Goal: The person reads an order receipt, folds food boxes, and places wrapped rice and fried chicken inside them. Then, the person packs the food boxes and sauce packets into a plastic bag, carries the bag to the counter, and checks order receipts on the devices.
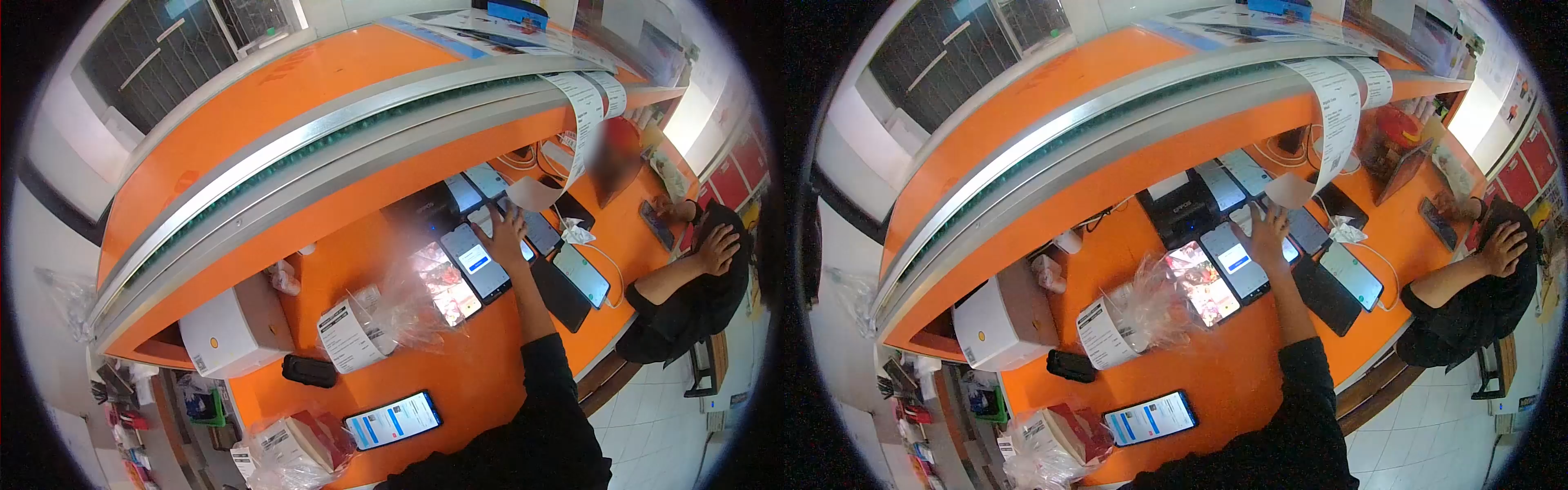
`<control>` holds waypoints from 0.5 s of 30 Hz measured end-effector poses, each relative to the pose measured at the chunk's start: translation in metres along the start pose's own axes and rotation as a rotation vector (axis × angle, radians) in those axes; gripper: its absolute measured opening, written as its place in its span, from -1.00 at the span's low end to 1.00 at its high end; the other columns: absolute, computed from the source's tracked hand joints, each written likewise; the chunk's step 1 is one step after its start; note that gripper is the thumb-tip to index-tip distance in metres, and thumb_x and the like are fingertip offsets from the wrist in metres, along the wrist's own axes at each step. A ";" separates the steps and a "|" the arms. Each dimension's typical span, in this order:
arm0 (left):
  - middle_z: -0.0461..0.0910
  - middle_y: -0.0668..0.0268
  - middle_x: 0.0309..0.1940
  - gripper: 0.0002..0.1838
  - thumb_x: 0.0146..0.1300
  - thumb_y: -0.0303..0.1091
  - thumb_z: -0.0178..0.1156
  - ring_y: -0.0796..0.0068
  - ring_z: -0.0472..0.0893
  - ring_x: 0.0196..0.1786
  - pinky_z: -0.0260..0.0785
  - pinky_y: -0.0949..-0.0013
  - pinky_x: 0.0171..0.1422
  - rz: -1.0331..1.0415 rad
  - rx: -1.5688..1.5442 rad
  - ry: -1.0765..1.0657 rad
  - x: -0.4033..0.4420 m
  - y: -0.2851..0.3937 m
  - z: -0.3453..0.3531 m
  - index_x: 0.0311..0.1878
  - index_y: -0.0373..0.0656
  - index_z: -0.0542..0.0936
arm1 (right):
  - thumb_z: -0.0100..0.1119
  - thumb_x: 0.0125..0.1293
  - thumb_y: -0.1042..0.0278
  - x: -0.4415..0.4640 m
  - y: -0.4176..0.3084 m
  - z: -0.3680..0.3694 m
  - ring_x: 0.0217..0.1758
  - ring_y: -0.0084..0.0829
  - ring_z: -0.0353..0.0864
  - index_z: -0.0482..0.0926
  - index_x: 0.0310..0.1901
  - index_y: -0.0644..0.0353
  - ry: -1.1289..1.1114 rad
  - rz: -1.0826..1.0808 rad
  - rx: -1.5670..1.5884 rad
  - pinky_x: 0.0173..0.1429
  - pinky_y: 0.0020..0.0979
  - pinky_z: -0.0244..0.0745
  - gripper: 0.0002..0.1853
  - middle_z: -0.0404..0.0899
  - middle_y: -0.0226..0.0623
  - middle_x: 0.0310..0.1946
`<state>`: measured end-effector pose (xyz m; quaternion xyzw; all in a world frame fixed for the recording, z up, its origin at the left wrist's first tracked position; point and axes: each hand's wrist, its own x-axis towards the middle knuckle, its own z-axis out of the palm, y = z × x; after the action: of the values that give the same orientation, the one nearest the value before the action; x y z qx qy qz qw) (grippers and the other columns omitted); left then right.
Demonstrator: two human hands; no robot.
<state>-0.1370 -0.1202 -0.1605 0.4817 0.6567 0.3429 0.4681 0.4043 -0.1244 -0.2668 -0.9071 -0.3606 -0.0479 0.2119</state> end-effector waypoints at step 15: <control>-0.11 0.11 0.30 -0.18 -0.02 -0.18 0.26 0.04 -0.05 0.32 -0.09 0.21 0.30 0.117 0.469 -0.156 -0.017 0.138 -0.050 0.29 0.00 0.04 | 0.40 -0.32 0.08 0.102 -0.099 0.036 0.18 0.18 -0.03 0.19 0.14 0.05 0.147 -0.263 0.431 0.08 0.22 -0.06 -0.11 0.01 0.02 0.17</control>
<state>-0.1396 -0.0953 -0.0153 0.6395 0.6511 0.1695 0.3721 0.4104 0.0198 -0.2408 -0.7805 -0.4608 -0.0630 0.4177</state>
